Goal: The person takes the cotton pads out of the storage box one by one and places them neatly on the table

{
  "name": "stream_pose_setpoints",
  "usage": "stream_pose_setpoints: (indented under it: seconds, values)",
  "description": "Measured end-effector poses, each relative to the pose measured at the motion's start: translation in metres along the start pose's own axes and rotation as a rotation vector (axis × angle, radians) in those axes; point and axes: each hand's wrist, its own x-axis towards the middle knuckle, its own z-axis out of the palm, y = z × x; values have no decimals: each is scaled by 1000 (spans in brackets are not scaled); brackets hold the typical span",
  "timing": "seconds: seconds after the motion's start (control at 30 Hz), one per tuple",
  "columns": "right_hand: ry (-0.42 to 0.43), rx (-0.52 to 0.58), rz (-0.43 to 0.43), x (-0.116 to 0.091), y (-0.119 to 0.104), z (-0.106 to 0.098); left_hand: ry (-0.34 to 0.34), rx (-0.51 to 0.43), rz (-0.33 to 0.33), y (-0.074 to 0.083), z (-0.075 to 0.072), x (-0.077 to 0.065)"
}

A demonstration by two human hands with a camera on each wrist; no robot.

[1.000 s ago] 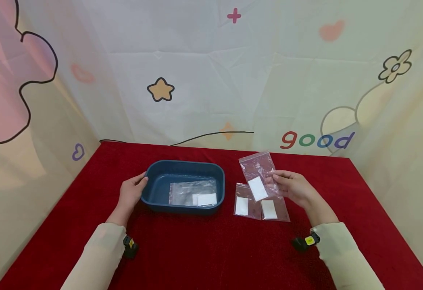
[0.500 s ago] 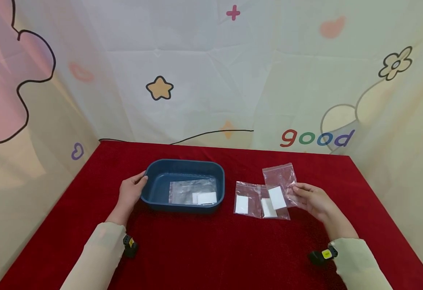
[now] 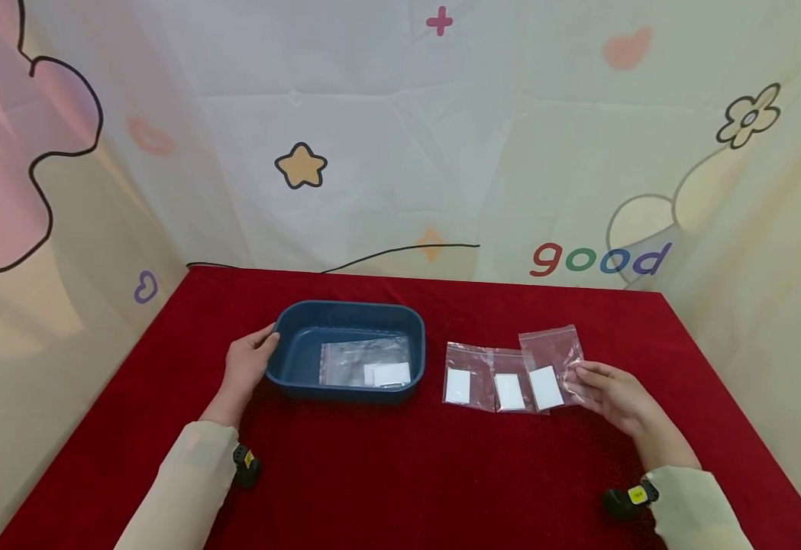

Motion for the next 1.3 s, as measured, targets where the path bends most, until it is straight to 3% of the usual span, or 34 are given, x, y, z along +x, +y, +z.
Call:
stream_pose_setpoints:
  seconds: [0.43,0.87,1.03,1.3]
  values:
    - [-35,36,-2,-5,9,-13,-2,0,-11,2,0,-2]
    - [-25,61,64,-1,15,-20,4,-16,9,1,0,-1]
    - [10,1,75,0,17,-23,2,-9,12,2,-1,-2]
    - [115,-222,79,-1,11,-22,1,-15,7,2,-1,-2]
